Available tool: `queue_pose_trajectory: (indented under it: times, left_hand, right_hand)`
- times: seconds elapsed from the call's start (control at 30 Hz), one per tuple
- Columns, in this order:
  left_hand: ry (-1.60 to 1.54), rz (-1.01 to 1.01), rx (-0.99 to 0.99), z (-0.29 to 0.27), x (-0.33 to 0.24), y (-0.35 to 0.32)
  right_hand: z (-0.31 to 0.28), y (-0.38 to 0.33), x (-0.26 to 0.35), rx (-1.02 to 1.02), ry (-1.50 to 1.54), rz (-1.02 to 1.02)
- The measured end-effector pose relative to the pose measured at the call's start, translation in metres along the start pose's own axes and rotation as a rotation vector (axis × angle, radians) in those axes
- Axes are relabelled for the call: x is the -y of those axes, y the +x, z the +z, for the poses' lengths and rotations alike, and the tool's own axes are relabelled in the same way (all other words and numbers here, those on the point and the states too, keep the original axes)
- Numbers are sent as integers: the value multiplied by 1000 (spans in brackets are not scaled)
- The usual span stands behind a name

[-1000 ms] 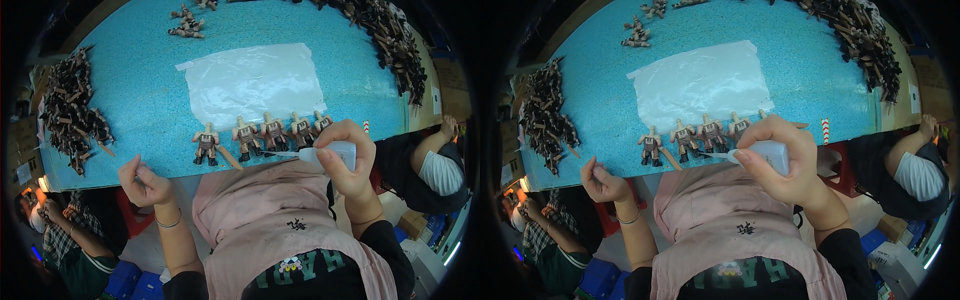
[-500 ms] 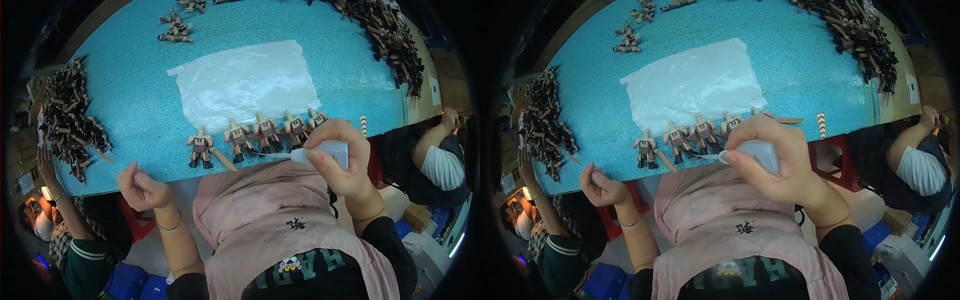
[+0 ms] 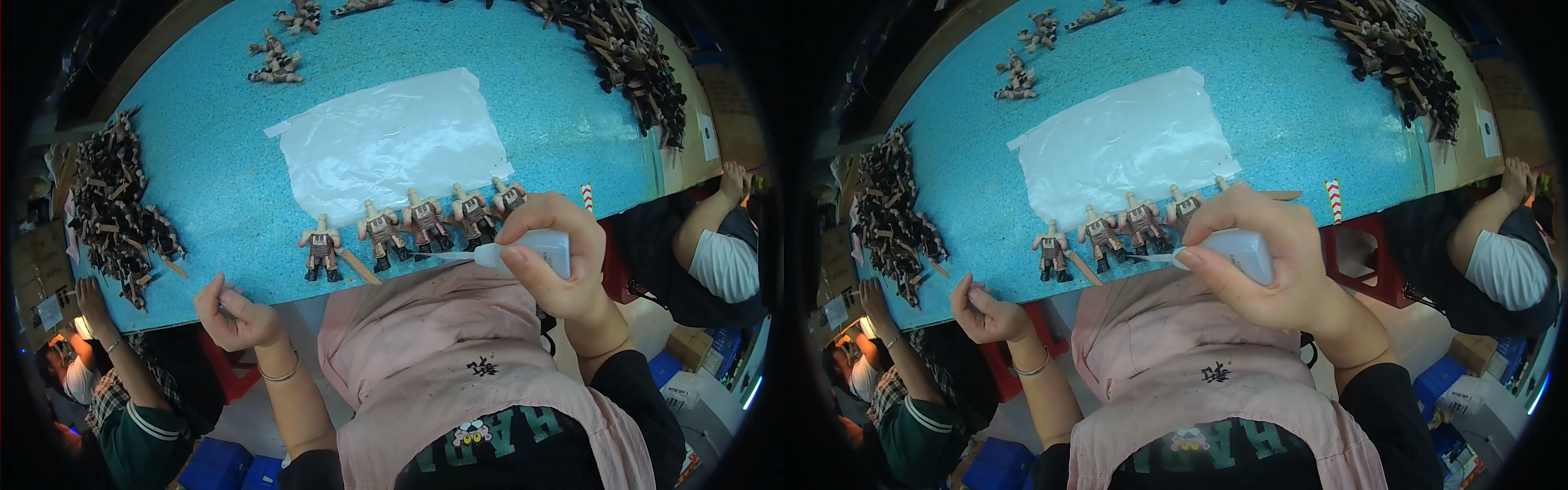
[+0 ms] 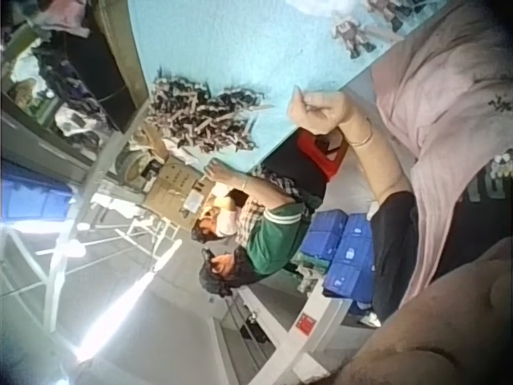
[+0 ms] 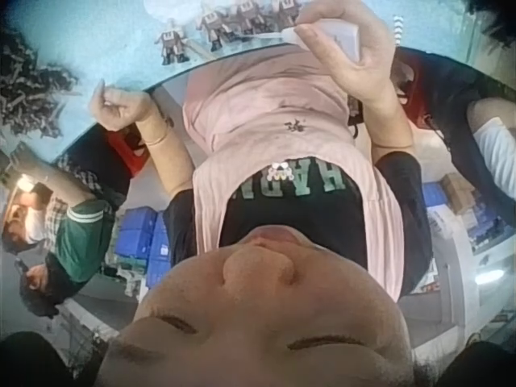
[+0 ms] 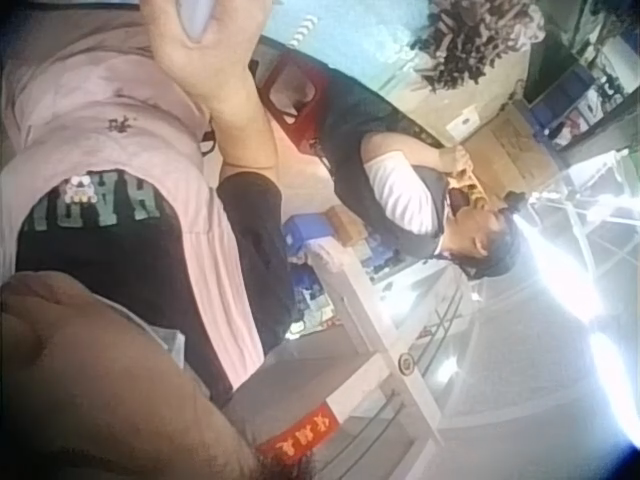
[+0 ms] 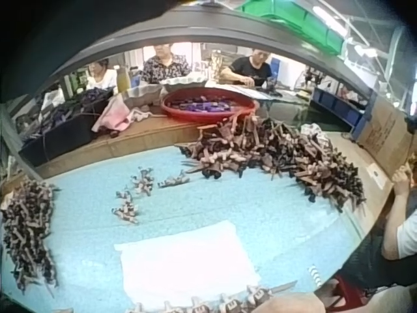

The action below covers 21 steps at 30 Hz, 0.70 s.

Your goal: The person assembles miniature figurines by applying glue from a bottle onto the figure bodies and attaching small limbs and parts to them by hand.

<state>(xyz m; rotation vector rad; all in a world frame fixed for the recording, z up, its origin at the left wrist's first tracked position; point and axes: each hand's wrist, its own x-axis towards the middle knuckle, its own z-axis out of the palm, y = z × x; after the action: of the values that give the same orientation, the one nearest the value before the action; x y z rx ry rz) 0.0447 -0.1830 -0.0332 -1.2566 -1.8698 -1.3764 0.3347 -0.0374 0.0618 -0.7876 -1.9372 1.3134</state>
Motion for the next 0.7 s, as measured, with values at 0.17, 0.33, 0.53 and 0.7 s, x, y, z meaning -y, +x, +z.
queue_pose_trajectory:
  times: [0.17,0.33,0.53,0.7]
  left_hand:
    - [-1,-26,-10,1,-2,0]
    - [-5,-26,9,0,-1,-1]
    - [6,-38,3,1,-1,-1]
    - [-1,-32,-13,2,-1,-1]
  right_hand:
    - [-16,-10,1,-64,7,23]
    - [-22,-16,0,-113,15,49]
    - [-20,-14,0,-70,-29,52]
    - [-19,-15,-1,-63,-27,67]
